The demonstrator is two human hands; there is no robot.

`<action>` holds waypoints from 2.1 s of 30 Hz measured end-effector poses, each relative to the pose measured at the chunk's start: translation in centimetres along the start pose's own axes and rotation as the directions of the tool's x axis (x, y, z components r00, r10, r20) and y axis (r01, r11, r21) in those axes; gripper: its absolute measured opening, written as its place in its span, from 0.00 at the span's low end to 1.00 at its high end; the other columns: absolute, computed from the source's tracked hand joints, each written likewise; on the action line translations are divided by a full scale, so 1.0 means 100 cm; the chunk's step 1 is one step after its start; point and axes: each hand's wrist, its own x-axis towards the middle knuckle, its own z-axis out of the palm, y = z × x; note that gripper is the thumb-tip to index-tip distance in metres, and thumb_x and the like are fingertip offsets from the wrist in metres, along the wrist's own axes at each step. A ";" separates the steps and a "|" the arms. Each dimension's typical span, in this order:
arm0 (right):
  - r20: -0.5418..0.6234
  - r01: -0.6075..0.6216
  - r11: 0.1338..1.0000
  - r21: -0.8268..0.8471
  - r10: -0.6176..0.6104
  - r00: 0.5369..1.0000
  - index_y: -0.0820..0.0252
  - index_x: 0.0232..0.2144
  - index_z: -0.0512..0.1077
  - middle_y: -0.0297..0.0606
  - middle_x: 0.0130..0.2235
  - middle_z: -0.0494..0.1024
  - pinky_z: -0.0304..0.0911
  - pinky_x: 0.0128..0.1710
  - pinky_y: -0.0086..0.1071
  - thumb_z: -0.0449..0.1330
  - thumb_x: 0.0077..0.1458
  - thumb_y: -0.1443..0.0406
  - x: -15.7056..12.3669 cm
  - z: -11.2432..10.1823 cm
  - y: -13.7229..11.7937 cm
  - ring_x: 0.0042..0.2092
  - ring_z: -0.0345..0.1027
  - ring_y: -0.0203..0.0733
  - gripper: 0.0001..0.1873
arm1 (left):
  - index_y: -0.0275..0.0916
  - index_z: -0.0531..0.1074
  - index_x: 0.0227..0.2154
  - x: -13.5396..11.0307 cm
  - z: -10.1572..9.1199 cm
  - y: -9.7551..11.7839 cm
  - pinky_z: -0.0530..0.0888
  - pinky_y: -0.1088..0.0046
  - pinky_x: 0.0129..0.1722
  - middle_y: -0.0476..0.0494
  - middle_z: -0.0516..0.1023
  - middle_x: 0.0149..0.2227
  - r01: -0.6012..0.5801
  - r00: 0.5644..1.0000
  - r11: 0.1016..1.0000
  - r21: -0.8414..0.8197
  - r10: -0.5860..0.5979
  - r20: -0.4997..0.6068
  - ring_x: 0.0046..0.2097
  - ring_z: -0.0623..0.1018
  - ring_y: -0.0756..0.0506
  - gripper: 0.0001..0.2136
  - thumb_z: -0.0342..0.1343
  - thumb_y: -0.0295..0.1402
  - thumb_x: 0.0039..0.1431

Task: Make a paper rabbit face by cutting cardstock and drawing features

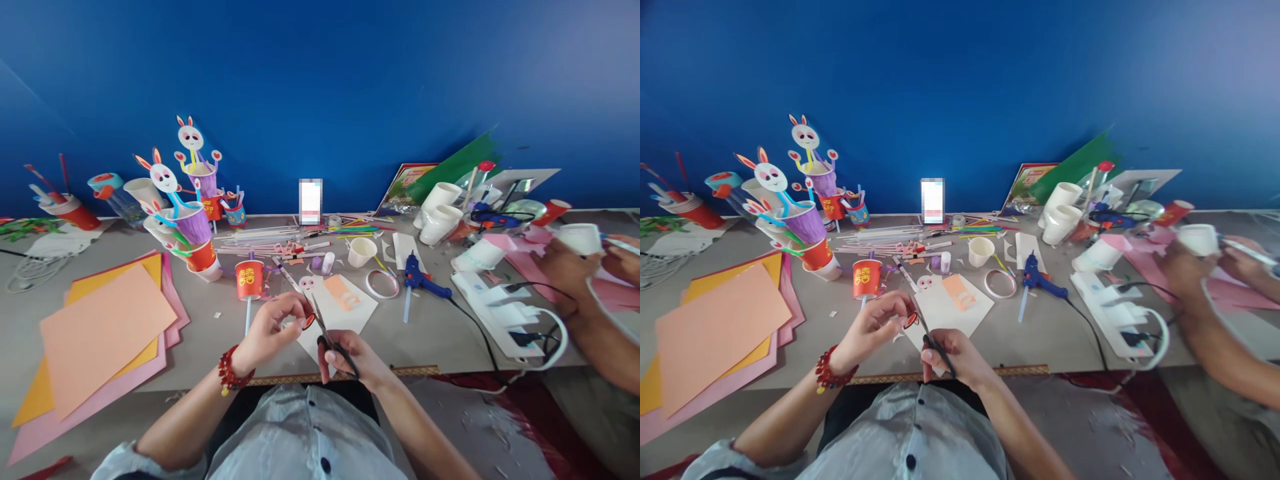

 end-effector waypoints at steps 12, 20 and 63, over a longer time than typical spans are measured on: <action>-0.359 0.143 0.990 -0.004 -0.135 0.923 0.61 0.29 0.73 0.34 0.23 0.76 0.46 0.19 0.26 0.66 0.48 0.59 0.015 -0.003 -0.008 0.21 0.54 0.31 0.11 | 0.38 0.70 0.26 0.011 -0.003 0.014 0.71 0.69 0.41 0.43 0.78 0.36 0.001 0.972 0.997 0.075 -0.018 0.234 0.38 0.76 0.46 0.05 0.52 0.27 0.57; -0.346 0.126 0.989 -0.079 -0.146 0.927 0.60 0.23 0.69 0.31 0.19 0.72 0.51 0.22 0.26 0.64 0.44 0.64 0.019 0.000 -0.011 0.21 0.59 0.32 0.07 | 0.38 0.71 0.27 0.012 -0.003 0.007 0.71 0.70 0.40 0.45 0.77 0.33 0.018 0.969 0.994 0.107 -0.044 0.242 0.36 0.74 0.46 0.06 0.52 0.27 0.58; -0.285 0.045 0.998 0.042 -0.031 0.958 0.60 0.27 0.68 0.31 0.20 0.72 0.55 0.24 0.27 0.69 0.43 0.42 0.007 0.018 0.022 0.22 0.63 0.33 0.29 | 0.38 0.68 0.27 0.004 0.041 -0.008 0.69 0.72 0.40 0.44 0.76 0.36 0.009 0.952 0.905 -0.425 -0.137 -0.273 0.39 0.73 0.47 0.08 0.60 0.32 0.58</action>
